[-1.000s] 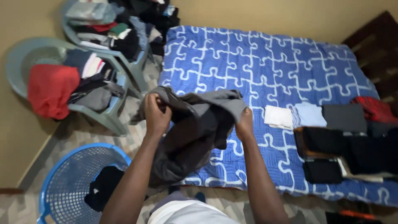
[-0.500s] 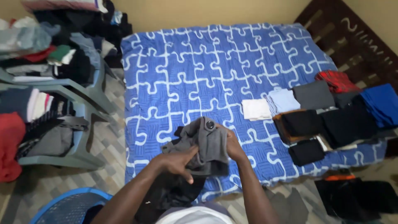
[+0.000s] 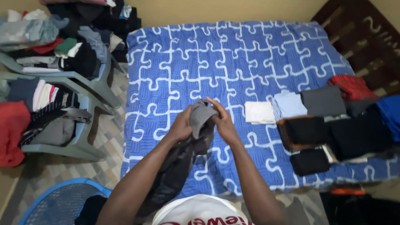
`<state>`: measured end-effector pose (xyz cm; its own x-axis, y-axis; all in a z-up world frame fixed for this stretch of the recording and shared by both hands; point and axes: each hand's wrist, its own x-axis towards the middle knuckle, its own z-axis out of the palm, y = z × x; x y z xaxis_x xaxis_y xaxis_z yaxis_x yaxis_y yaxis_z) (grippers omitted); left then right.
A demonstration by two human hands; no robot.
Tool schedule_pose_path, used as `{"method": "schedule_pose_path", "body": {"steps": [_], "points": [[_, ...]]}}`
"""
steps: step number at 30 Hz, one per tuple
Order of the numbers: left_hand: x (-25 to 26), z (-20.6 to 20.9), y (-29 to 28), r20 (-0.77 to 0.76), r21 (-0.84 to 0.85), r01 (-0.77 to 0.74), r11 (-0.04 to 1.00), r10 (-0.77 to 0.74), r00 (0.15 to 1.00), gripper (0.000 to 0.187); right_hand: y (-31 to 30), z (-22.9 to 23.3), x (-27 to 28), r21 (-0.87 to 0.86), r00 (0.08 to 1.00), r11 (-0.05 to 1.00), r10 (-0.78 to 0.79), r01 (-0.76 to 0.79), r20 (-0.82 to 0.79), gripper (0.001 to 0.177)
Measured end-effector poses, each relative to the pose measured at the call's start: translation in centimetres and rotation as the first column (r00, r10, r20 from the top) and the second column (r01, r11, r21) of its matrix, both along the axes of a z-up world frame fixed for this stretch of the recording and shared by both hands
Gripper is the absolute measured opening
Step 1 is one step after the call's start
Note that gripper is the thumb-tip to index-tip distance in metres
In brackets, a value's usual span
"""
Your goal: Folding various items of clothing on a bed and organizing them.
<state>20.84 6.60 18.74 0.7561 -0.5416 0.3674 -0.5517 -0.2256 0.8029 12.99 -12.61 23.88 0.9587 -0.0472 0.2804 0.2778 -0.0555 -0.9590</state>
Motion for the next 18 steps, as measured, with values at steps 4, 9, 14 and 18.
{"method": "schedule_pose_path", "body": {"steps": [4,9,14,18], "points": [[0.3,5.0,-2.4,-0.052,-0.169,-0.128,0.977,0.121,0.991,0.073,-1.9,-6.9,0.5,0.002,0.997,1.000,0.001,-0.001,-0.078,0.072],[1.7,8.1,-5.2,-0.101,-0.536,-0.144,0.832,0.106,0.989,0.063,-3.6,-14.9,2.9,-0.270,0.993,0.961,0.036,-0.065,-0.113,0.107],[4.1,9.1,-6.2,-0.628,-0.595,-0.317,0.738,-0.181,0.757,0.039,-6.4,-11.7,5.8,0.101,0.972,0.984,0.160,-0.144,-0.173,0.116],[3.7,10.9,-6.5,-0.464,-0.667,-0.267,0.695,-0.107,0.879,0.040,-8.8,-11.0,7.3,0.419,0.947,0.886,0.283,-0.198,-0.150,0.097]]}}
